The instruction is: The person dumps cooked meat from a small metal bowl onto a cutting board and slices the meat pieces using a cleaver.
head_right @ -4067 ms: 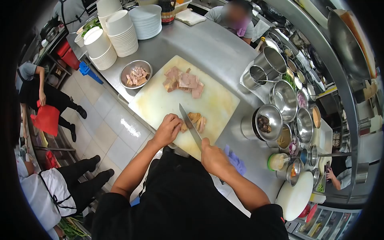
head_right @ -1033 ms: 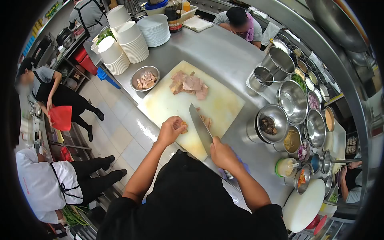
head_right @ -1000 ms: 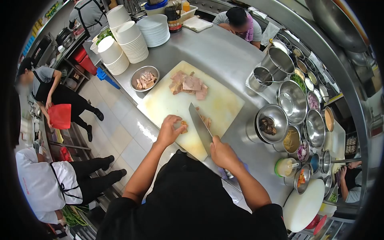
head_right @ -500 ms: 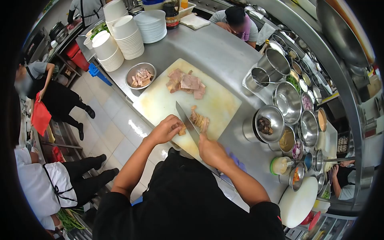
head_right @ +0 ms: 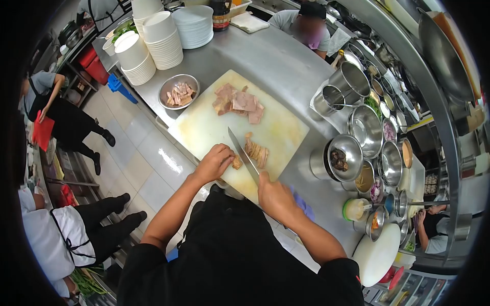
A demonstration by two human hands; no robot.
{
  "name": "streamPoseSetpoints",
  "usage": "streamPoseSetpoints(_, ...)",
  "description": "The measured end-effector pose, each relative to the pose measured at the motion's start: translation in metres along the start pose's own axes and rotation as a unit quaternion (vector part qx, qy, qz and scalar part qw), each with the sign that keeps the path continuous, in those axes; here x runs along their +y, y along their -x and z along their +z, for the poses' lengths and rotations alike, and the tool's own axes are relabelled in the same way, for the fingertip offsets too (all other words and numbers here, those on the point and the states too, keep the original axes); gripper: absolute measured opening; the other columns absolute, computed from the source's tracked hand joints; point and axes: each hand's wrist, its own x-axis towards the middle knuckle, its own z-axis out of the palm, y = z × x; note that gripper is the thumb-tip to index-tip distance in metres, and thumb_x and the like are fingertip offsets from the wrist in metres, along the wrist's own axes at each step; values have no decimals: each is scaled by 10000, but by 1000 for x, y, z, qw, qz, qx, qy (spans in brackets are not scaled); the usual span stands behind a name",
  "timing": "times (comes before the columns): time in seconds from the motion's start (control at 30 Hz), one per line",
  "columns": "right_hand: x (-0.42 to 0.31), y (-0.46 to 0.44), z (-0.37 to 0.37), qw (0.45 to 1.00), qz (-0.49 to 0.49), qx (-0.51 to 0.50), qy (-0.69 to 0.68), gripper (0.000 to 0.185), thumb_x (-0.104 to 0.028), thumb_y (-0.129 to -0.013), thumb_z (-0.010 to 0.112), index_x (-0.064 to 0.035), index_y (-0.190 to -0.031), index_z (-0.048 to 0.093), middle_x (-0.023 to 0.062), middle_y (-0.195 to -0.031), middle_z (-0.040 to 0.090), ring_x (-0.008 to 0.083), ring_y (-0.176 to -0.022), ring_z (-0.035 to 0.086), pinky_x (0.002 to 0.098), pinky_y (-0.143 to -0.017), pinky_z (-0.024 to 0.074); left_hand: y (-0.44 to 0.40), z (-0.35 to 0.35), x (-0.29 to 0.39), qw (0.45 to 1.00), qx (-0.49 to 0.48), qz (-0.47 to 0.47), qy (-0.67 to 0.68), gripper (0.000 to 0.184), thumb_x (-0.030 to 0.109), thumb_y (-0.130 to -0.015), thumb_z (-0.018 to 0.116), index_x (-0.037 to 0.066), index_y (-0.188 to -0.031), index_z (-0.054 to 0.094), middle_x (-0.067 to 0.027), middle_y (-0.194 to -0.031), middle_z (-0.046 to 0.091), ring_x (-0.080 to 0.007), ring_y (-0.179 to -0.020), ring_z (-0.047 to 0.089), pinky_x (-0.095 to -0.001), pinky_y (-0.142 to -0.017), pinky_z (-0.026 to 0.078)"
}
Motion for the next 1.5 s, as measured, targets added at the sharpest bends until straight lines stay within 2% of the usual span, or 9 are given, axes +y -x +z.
streamPoseSetpoints(0.23, -15, 19, -14, 997, 21, -76, 22, 138, -10, -918, 454, 56, -1039, 442, 363, -741, 638, 549, -758, 659, 624, -739, 504, -2, 4, 1, 999, 19, 24, -26, 103, 5, -890, 671, 1, -992, 656, -148, -981, 613, -348, -938, 590, -416, -832, 499)
streamPoseSetpoints(0.47, -9, -7, 15, 999, 25, -37, 10, 146, 1, -909, 457, 57, -1043, 442, 387, -821, 647, 549, -830, 664, 619, -758, 506, 3, 7, -4, 998, 45, 38, -7, 108, -21, -877, 664, -5, -982, 644, -147, -960, 623, -349, -921, 600, -419, -828, 503)
streamPoseSetpoints(0.57, -17, 8, -8, 999, 29, -41, -4, 175, -107, -1001, 447, 63, -1039, 445, 375, -776, 629, 577, -786, 624, 642, -736, 457, 3, 7, -2, 998, 54, 39, -13, 114, -32, -872, 664, -5, -980, 643, -149, -954, 623, -345, -926, 605, -415, -823, 507)
streamPoseSetpoints(0.67, -21, 12, -7, 996, 35, -79, 24, 144, -3, -914, 454, 62, -1042, 439, 392, -836, 647, 567, -826, 654, 621, -774, 503, 4, 7, -1, 998, 57, 37, -9, 115, -34, -870, 666, -8, -980, 642, -149, -943, 623, -343, -922, 608, -408, -814, 510)
streamPoseSetpoints(1.07, -26, 12, -8, 996, 64, -65, -6, 207, -146, -1040, 402, 58, -1044, 438, 386, -872, 653, 562, -859, 650, 616, -797, 486, 7, 0, -5, 998, 45, 42, 6, 130, -45, -889, 617, -16, -1015, 628, -150, -956, 615, -353, -940, 598, -415, -843, 504)
streamPoseSetpoints(1.17, -24, 20, -4, 998, 34, -47, -18, 203, -164, -1045, 443, 39, -1035, 434, 352, -708, 615, 561, -706, 607, 629, -695, 452, 6, 2, -7, 998, 51, 43, -3, 132, -51, -881, 621, -17, -1008, 629, -156, -950, 612, -353, -933, 594, -413, -835, 504)
streamPoseSetpoints(1.27, -26, 14, 2, 998, 28, -48, -12, 214, -152, -1041, 445, 61, -1020, 433, 354, -706, 618, 560, -716, 616, 630, -698, 453, 5, 4, -10, 998, 44, 45, 0, 129, -56, -870, 625, -19, -994, 633, -158, -945, 609, -351, -917, 590, -415, -827, 502)
streamPoseSetpoints(1.33, -36, 11, -7, 992, 61, -109, -6, 151, 0, -918, 451, 78, -1047, 433, 405, -874, 648, 562, -862, 659, 607, -813, 503, 4, 4, -10, 998, 45, 44, 2, 137, -67, -861, 632, -28, -992, 637, -160, -943, 622, -350, -912, 597, -411, -819, 504)
streamPoseSetpoints(1.5, -29, 1, 23, 995, 56, -76, -26, 160, -35, -947, 451, 76, -1058, 422, 405, -841, 642, 562, -852, 658, 613, -788, 507, 5, 1, -5, 998, 44, 38, 4, 124, -75, -850, 637, -38, -969, 639, -166, -932, 634, -349, -903, 601, -411, -808, 505)
